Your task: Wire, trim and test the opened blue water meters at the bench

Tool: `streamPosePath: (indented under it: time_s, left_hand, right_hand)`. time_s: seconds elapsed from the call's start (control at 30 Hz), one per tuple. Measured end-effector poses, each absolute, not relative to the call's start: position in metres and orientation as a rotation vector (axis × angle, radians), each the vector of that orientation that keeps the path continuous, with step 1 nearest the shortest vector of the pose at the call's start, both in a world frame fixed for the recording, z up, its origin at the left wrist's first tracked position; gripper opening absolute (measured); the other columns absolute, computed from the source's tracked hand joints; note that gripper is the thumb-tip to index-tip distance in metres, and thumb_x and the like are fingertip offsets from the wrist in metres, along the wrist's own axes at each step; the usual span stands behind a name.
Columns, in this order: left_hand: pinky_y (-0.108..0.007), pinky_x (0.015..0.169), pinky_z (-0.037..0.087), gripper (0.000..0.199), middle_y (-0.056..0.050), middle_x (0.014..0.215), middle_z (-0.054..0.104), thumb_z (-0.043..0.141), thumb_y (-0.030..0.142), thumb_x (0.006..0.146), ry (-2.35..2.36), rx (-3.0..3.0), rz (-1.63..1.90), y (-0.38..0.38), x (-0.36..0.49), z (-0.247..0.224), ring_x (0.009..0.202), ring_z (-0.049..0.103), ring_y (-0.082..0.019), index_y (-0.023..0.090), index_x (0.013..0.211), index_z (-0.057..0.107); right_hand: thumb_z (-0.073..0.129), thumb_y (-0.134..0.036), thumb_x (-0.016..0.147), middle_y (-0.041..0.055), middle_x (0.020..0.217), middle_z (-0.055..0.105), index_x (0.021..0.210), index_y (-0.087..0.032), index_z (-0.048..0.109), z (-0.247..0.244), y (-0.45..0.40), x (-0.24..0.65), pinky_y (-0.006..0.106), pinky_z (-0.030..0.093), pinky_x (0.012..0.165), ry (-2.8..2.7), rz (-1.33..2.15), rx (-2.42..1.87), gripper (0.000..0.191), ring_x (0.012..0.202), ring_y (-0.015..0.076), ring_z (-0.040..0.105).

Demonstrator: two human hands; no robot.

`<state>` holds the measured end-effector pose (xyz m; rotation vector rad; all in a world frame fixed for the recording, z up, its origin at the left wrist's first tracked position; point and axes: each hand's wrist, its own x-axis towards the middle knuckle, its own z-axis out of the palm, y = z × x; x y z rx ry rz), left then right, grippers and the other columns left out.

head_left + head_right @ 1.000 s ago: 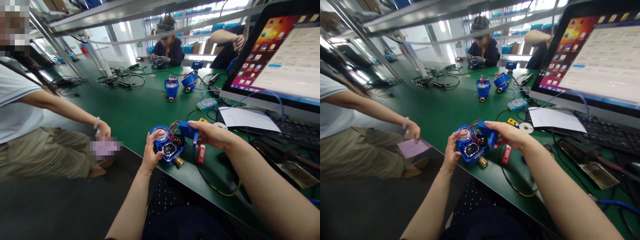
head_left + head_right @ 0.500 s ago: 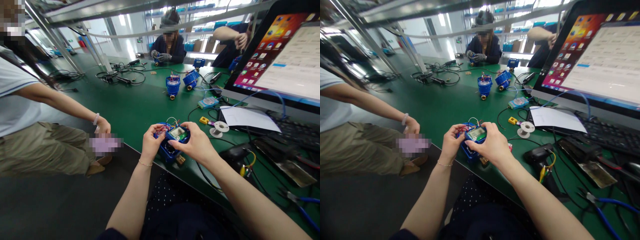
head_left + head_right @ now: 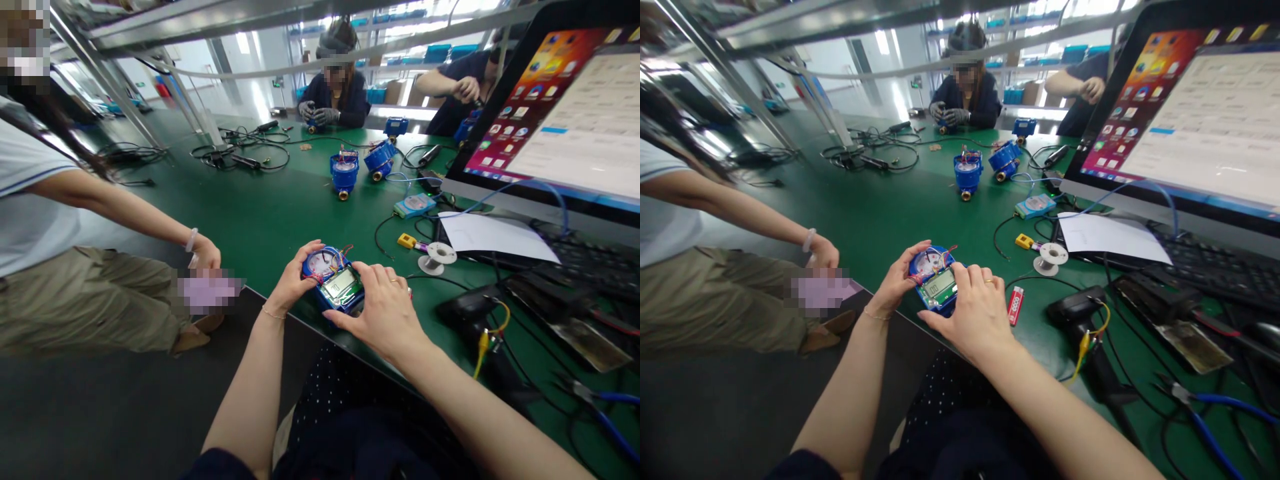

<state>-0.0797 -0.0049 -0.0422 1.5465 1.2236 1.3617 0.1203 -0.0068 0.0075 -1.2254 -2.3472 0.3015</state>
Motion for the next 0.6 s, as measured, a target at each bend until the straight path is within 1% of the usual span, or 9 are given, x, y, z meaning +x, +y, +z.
streamPosePath:
  time_s: [0.1,0.17,0.23,0.3,0.37,0.43,0.47,0.53,0.6]
  left_hand:
    - [-0.045,0.107,0.029,0.069,-0.011,0.145,0.029,0.06,0.06,0.066,1.191,1.602,1.295,-0.01,-0.086,-0.043,0.132,0.03,-0.032,0.023,0.123,0.047]
    - [-0.046,0.109,0.025,0.071,-0.011,0.145,0.028,0.057,0.063,0.067,1.222,1.644,1.276,-0.016,-0.085,-0.043,0.133,0.027,-0.032,0.024,0.124,0.045]
    - [-0.047,0.111,0.022,0.072,-0.01,0.145,0.026,0.056,0.063,0.068,1.272,1.683,1.251,-0.025,-0.08,-0.043,0.135,0.023,-0.031,0.025,0.128,0.04]
    - [-0.048,0.112,0.019,0.076,-0.009,0.147,0.02,0.055,0.062,0.07,1.321,1.734,1.203,-0.036,-0.072,-0.043,0.137,0.018,-0.03,0.028,0.134,0.031]
    - [-0.05,0.112,0.017,0.084,-0.01,0.148,0.017,0.056,0.064,0.069,1.422,1.787,1.149,-0.046,-0.061,-0.043,0.137,0.015,-0.031,0.029,0.137,0.023]
    - [-0.054,0.11,0.018,0.095,-0.012,0.146,0.018,0.061,0.067,0.063,1.597,1.813,1.129,-0.053,-0.049,-0.044,0.136,0.016,-0.032,0.03,0.139,0.018]
    - [-0.055,0.109,0.02,0.099,-0.013,0.144,0.019,0.063,0.067,0.059,1.694,1.808,1.138,-0.055,-0.043,-0.045,0.135,0.019,-0.033,0.03,0.139,0.017]
    - [-0.057,0.107,0.025,0.105,-0.014,0.142,0.023,0.066,0.067,0.055,1.84,1.783,1.181,-0.058,-0.034,-0.048,0.133,0.025,-0.034,0.03,0.139,0.015]
    - [-0.057,0.106,0.026,0.108,-0.014,0.14,0.026,0.068,0.066,0.053,1.894,1.765,1.221,-0.058,-0.029,-0.051,0.131,0.027,-0.034,0.029,0.139,0.015]
  right_hand:
    - [0.063,-0.062,0.064,0.0162,0.12,0.05,0.128,-0.018,0.041,0.002,-0.012,0.123,0.053,0.039,0.091,-2.227,0.447,-1.21,0.081,0.112,0.0348,0.046]
    - [0.058,-0.056,0.071,0.0151,0.128,0.044,0.13,-0.02,0.04,-0.006,-0.014,0.126,0.051,0.037,0.098,-2.165,0.574,-1.189,0.071,0.119,0.0319,0.042]
    - [0.053,-0.048,0.077,0.0148,0.134,0.04,0.13,-0.017,0.04,-0.016,-0.014,0.13,0.048,0.032,0.104,-2.152,0.696,-1.194,0.062,0.124,0.0293,0.039]
    - [0.049,-0.042,0.079,0.0148,0.143,0.029,0.134,-0.015,0.036,-0.025,-0.012,0.137,0.045,0.027,0.108,-2.144,0.835,-1.207,0.063,0.131,0.0271,0.03]
    - [0.046,-0.042,0.08,0.0121,0.15,0.013,0.14,-0.018,0.025,-0.031,-0.006,0.145,0.044,0.023,0.11,-2.126,0.981,-1.186,0.068,0.137,0.0249,0.017]
    - [0.042,-0.043,0.083,0.0081,0.153,0.0,0.144,-0.023,0.016,-0.034,0.001,0.153,0.047,0.019,0.111,-2.122,1.112,-1.127,0.069,0.139,0.0233,0.006]
    - [0.04,-0.044,0.084,0.0068,0.153,-0.002,0.144,-0.026,0.014,-0.035,0.004,0.156,0.049,0.017,0.111,-2.131,1.161,-1.098,0.068,0.14,0.0228,0.003]
    - [0.037,-0.045,0.086,0.0069,0.153,-0.001,0.144,-0.027,0.014,-0.034,0.011,0.159,0.051,0.014,0.11,-2.164,1.217,-1.077,0.065,0.14,0.0229,0.004]
    - [0.036,-0.046,0.087,0.0085,0.153,0.003,0.144,-0.026,0.016,-0.032,0.014,0.16,0.051,0.015,0.11,-2.204,1.222,-1.101,0.064,0.139,0.0241,0.008]
